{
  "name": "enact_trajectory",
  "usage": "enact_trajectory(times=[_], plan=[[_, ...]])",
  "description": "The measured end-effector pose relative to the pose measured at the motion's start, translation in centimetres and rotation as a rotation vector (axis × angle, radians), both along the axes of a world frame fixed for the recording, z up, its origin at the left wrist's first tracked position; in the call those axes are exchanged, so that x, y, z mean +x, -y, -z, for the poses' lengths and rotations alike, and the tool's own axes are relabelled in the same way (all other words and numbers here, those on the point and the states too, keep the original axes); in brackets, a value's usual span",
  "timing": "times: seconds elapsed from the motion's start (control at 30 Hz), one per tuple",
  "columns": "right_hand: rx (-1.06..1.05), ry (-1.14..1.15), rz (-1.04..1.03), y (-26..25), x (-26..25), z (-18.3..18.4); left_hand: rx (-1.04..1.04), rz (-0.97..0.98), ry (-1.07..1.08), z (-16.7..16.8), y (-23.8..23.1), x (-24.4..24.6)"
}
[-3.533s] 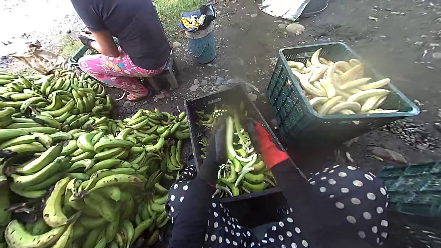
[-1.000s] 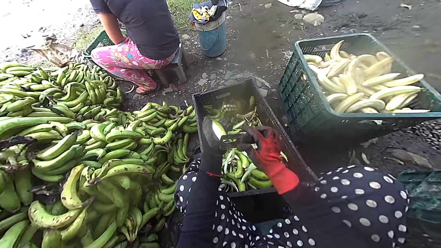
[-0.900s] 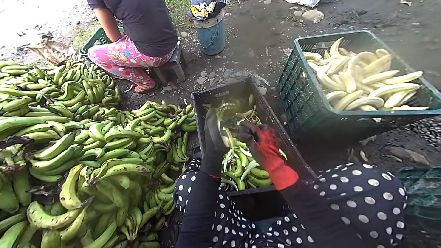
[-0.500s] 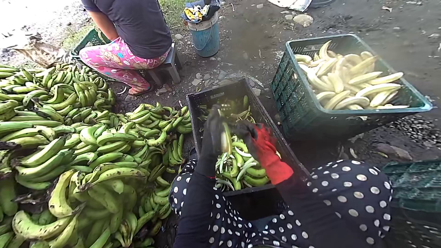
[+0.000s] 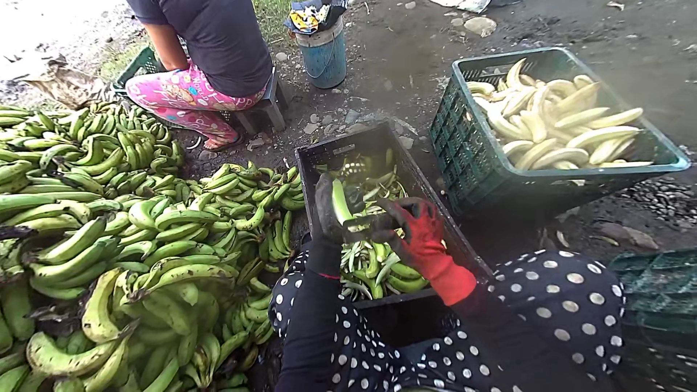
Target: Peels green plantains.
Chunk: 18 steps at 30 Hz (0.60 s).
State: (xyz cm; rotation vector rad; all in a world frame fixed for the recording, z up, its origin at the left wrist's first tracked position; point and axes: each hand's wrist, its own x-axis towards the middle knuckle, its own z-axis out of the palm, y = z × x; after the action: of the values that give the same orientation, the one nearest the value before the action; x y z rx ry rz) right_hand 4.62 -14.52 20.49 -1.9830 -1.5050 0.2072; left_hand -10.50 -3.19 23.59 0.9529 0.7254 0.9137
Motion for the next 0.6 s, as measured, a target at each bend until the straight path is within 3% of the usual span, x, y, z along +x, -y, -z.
enact_trajectory(times=[0.07,0.17,0.23,0.27,0.33,0.43,0.5,0.6], plan=[[-0.164,-0.105,0.016,-0.5,0.0,-1.3,0.083,0.015,-0.134,-0.2,0.4,0.4],[-0.334,-0.345,0.075,-2.7,0.3,-1.6,0.365,0.073,-0.405,-1.1,0.7,0.8],[-0.323,-0.481,0.088,-3.7,1.1,-1.3,0.327,0.148,-0.596,-3.6,2.0,1.8],[-0.283,-0.551,0.078,-3.8,1.5,-1.4,0.319,0.172,-0.624,-4.1,2.4,2.0],[-0.216,-0.637,0.074,-3.5,2.5,-1.5,0.398,0.197,-0.477,-2.0,1.5,1.4],[-0.162,-0.611,0.099,-2.4,5.6,-0.7,0.376,0.158,-0.447,0.0,-0.7,0.7],[-0.093,-0.513,0.128,-2.5,9.1,1.0,0.382,0.152,-0.631,0.1,-1.4,0.5],[-0.020,-0.507,0.173,0.4,15.1,0.6,0.520,0.404,-1.162,0.5,-1.3,0.6]])
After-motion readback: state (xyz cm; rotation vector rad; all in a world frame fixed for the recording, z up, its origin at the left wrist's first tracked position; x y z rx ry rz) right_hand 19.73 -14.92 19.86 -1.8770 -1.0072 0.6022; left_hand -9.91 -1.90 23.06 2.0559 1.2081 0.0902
